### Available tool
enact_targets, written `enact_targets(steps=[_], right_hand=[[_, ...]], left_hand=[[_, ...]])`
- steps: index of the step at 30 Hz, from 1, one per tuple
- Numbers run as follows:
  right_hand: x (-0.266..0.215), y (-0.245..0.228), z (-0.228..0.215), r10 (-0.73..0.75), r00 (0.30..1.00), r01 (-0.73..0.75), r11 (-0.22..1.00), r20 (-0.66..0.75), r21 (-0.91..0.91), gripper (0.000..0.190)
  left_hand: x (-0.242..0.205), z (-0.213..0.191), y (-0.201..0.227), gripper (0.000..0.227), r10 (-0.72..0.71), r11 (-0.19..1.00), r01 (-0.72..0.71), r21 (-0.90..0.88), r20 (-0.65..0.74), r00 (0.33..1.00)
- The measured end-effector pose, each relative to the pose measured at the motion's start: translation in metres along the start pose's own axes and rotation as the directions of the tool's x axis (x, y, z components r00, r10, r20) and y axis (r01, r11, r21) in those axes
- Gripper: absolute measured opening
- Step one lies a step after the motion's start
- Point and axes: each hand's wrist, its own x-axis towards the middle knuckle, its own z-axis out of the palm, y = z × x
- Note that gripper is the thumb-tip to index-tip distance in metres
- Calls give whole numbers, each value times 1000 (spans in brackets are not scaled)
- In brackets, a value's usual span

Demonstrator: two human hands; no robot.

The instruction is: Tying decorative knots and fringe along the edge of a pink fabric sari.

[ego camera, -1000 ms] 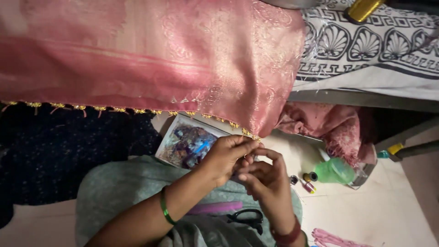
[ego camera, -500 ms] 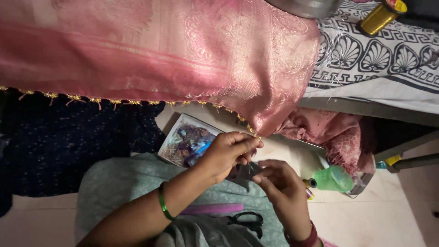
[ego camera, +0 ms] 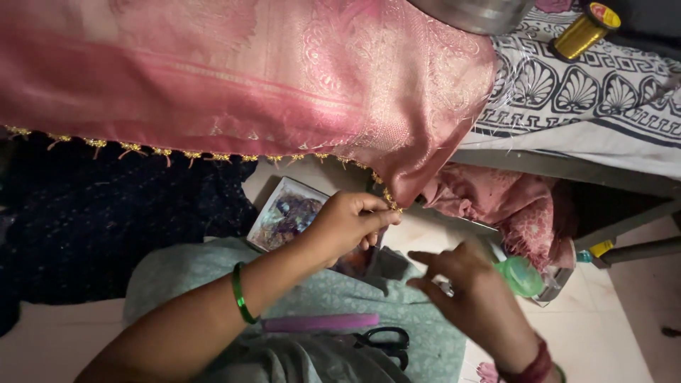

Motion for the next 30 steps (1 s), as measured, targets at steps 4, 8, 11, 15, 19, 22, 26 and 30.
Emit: enact_targets(steps=[4, 8, 11, 15, 19, 22, 26, 30], right_hand=[[24, -7, -21, -86, 993, 78, 992, -79, -98, 15], [46, -15, -24, -150, 980, 132, 982, -133, -134, 15], [59, -23, -27, -293, 947, 268, 946, -130, -182, 16], [78, -34, -35, -450, 893, 442, 859, 31, -260, 20], [103, -42, -30, -520, 820, 567, 794, 239, -217, 23], [122, -36, -15, -561, 780, 619, 756, 277, -214, 24], [136, -20, 5, -489, 819, 568, 766, 300, -301, 21], [140, -18, 12, -457, 843, 537, 748, 284, -391, 16]], left_hand=[[0, -3, 5, 17, -31, 994, 49, -93, 179, 983], [-2, -1, 10, 17, -10, 983, 55, -176, 246, 969], [-4, 1, 5, 17, 44, 999, -44, -7, 109, 993], [-6, 4, -17, 15, 408, 886, -391, 249, -18, 913], [-17, 13, -20, 14, 368, 917, -336, 216, -128, 921], [-10, 17, -47, 9, 562, 821, -501, 273, -234, 794], [-21, 11, -22, 14, 431, 902, -396, 171, -329, 840], [-23, 1, -11, 12, 547, 825, -434, 361, -323, 772]])
